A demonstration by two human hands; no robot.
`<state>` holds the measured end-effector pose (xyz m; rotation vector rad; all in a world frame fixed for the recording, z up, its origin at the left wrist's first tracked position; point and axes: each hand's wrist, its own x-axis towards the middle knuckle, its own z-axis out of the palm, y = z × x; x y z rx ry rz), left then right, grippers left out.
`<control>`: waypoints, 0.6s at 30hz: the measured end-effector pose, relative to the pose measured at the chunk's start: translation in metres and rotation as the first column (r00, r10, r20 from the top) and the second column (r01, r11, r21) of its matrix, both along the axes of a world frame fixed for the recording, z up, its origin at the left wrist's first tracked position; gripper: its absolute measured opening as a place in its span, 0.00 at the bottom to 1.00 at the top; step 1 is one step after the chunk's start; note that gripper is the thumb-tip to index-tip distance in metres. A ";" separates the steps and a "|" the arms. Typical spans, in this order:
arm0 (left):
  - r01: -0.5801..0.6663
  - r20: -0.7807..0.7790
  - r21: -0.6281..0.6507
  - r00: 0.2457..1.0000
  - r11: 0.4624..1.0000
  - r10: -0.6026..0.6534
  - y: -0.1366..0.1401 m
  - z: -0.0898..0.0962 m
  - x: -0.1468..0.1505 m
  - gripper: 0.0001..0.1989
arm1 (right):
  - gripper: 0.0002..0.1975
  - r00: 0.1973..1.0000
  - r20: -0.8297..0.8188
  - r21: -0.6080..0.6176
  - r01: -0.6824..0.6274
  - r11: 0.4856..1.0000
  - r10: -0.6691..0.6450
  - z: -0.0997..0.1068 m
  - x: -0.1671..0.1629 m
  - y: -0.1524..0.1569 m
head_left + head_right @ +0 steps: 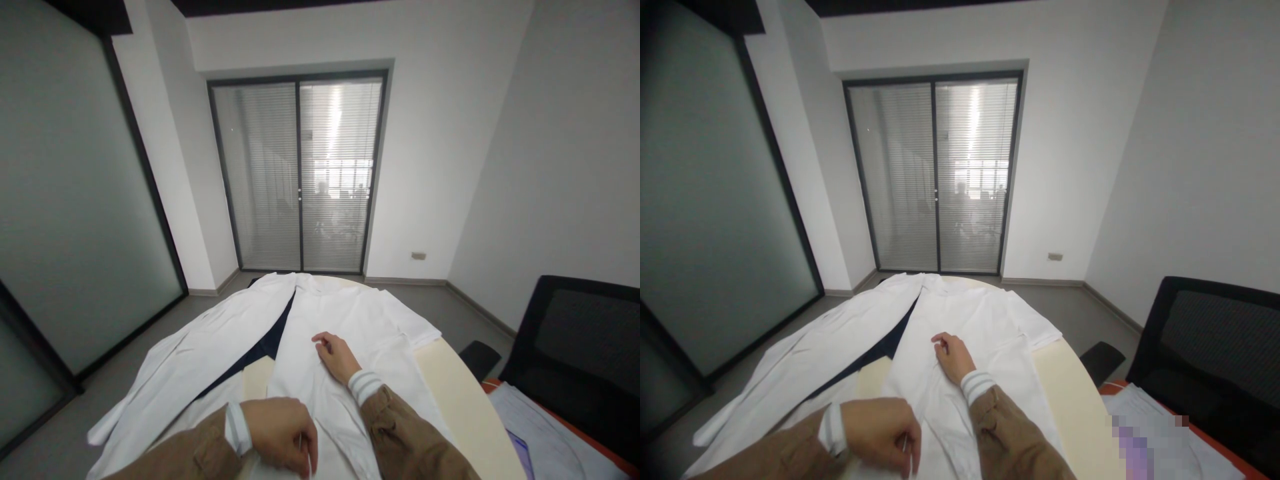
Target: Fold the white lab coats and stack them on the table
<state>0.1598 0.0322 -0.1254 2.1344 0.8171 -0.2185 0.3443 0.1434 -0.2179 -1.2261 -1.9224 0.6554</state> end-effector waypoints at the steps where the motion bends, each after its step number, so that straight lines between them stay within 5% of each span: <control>1: 0.002 0.010 -0.006 1.000 1.000 -0.002 0.000 -0.003 0.001 0.09 | 0.14 1.000 0.017 0.001 0.009 1.000 -0.009 0.000 0.000 0.000; 7: -0.063 0.153 -0.258 0.983 0.964 0.106 0.001 -0.027 0.003 0.12 | 0.13 0.995 0.077 0.020 0.067 0.998 -0.068 -0.001 0.001 0.002; 10: -0.327 0.210 0.034 0.926 0.944 0.313 0.012 -0.032 -0.007 0.09 | 0.12 0.992 0.106 0.045 0.060 0.997 -0.064 -0.002 0.001 0.002; 12: -0.551 0.253 0.345 0.834 0.760 0.490 0.024 -0.034 -0.019 0.08 | 0.12 0.992 0.112 0.051 0.054 0.997 -0.059 -0.003 0.001 0.001; 14: -0.662 0.235 0.506 0.722 0.552 0.651 0.036 -0.037 -0.031 0.07 | 0.13 0.992 0.113 0.053 0.050 0.997 -0.056 -0.003 0.002 0.000; 16: -0.703 0.204 0.541 0.643 0.462 0.739 0.046 -0.043 -0.041 0.10 | 0.13 0.989 0.136 0.064 0.042 0.997 -0.051 0.000 0.003 -0.001; 18: -0.722 0.213 0.508 0.633 0.469 0.744 0.053 -0.052 -0.047 0.12 | 0.11 0.980 0.194 0.107 0.031 0.994 -0.051 0.009 0.004 -0.003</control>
